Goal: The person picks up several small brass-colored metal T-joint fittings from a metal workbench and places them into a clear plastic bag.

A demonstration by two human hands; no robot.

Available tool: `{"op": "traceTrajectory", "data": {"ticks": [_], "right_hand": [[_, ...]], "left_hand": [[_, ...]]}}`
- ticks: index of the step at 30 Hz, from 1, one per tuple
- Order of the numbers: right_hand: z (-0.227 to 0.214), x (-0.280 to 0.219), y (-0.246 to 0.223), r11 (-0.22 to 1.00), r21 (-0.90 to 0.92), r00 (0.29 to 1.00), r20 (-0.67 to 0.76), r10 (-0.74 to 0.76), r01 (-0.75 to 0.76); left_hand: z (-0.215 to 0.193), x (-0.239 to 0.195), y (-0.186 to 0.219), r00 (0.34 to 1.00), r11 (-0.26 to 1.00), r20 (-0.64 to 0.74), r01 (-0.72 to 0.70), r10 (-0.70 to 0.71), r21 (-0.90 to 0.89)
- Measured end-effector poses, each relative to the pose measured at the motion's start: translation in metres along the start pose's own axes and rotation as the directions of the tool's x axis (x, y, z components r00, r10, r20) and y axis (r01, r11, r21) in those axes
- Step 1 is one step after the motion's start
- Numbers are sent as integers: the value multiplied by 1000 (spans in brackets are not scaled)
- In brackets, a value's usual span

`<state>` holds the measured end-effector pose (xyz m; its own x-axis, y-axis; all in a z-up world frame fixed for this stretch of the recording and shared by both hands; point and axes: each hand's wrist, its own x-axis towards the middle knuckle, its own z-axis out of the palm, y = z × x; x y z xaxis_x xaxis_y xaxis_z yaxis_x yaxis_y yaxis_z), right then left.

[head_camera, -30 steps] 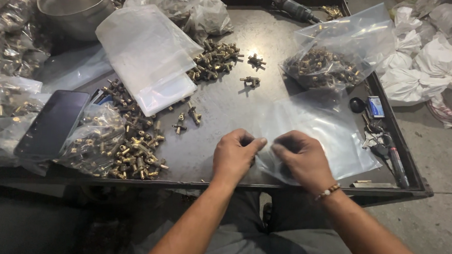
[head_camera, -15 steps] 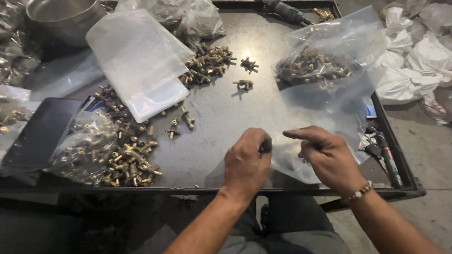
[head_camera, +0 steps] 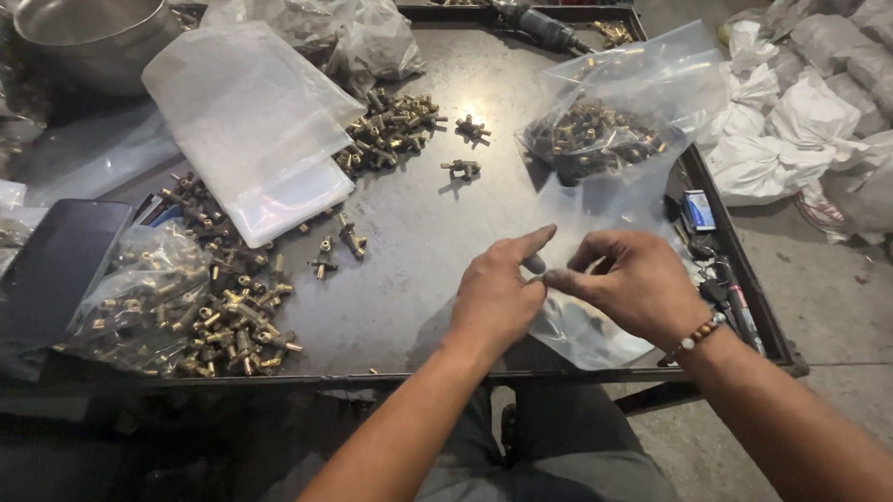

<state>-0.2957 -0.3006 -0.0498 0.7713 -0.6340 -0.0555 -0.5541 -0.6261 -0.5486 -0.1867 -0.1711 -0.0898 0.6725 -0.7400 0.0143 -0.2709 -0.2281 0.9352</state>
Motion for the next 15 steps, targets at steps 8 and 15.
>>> {"op": "traceTrajectory", "data": {"ticks": [8, 15], "right_hand": [[-1, 8, 31, 987, -61, 983, 117, -141, 149], [-60, -31, -56, 905, -389, 978, 44, 203, -170]], "left_hand": [[2, 13, -14, 996, 983, -40, -67, 75, 169], [7, 27, -30, 997, 958, 75, -15, -6, 286]]}}
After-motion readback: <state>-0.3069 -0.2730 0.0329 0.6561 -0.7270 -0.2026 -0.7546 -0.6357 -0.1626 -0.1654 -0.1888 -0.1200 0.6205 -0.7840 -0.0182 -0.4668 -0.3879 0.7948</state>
